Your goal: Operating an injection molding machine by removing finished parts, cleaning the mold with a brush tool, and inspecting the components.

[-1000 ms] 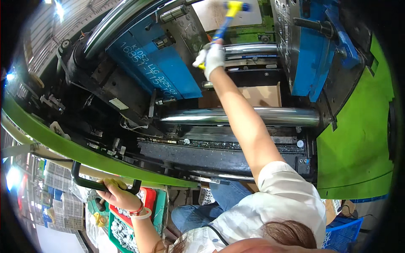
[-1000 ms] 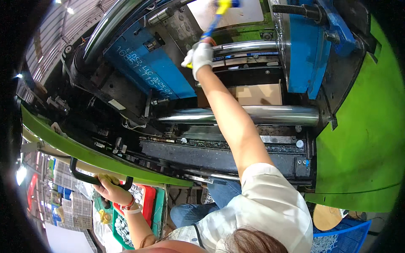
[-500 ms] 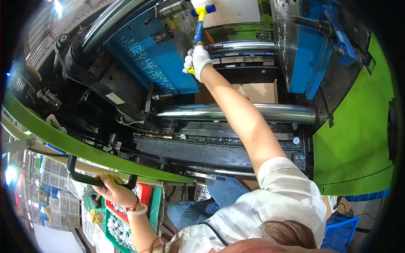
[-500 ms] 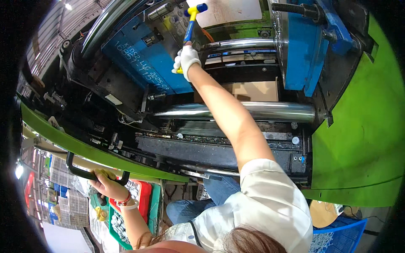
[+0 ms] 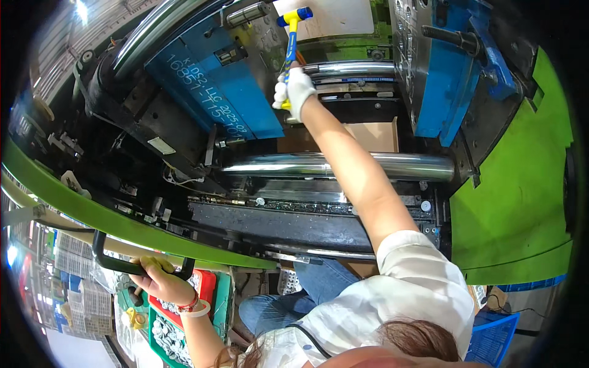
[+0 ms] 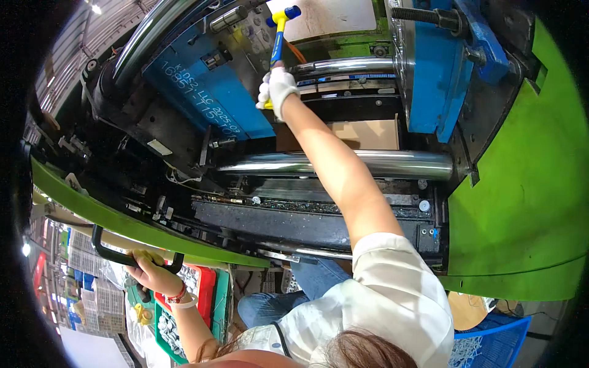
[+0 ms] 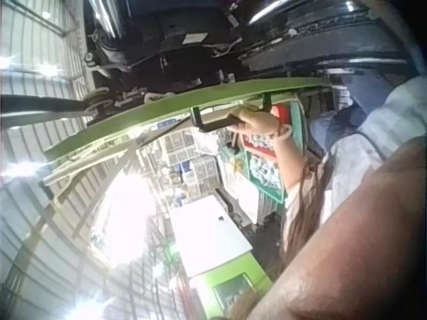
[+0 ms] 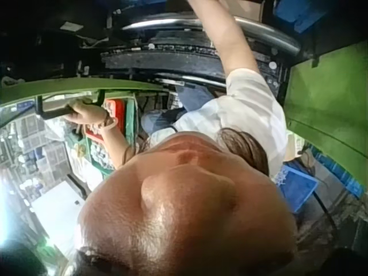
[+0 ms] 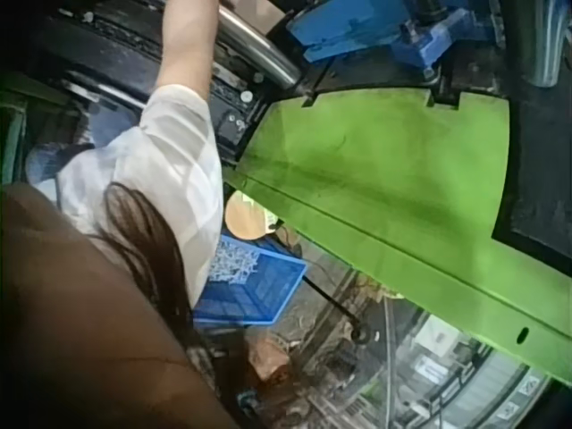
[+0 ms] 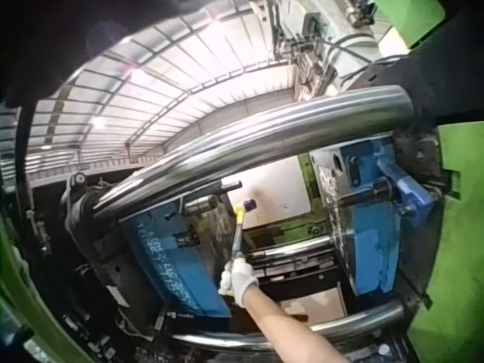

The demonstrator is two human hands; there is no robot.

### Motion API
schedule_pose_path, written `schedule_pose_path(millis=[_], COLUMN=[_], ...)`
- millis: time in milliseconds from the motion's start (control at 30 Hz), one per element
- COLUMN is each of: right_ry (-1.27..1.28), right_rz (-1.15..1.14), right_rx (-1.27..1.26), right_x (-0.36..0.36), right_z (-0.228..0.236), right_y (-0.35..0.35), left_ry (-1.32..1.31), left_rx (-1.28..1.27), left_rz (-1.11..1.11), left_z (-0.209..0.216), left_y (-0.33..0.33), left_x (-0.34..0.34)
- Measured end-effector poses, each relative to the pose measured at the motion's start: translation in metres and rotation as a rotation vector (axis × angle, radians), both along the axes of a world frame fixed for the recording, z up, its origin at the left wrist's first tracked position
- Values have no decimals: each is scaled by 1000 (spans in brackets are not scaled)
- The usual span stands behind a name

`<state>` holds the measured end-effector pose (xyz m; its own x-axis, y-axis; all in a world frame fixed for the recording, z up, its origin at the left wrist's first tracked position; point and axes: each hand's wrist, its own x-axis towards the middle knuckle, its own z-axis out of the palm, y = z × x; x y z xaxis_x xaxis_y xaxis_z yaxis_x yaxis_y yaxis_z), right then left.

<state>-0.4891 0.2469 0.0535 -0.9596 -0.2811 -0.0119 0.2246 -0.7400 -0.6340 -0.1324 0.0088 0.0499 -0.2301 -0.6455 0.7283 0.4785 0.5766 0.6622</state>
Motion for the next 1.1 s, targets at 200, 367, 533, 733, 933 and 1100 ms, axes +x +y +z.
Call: schedule_pose_path(millis=[200,367,533,733,933,1100], right_ry=[82,-44,44,8,-19,7], right_rz=[-216,123,-74,-214,-60,-288], right_rx=[-294,21,-110,-213,-79,-274], right_x=[-8,-6,-5,-4,-3,6], right_z=[3,7,-6,9,-8,-16], right_y=[23,-4,15,0,28,21], left_ry=[10,12,16,8,-3,0], left_rx=[28,36,79,56,48,59], left_rz=[-4,5,-5,9,27,29], left_z=[-1,1,1,0,0,0], left_y=[1,3,4,3,3,2], left_x=[-1,0,-1,-1,-1,-1])
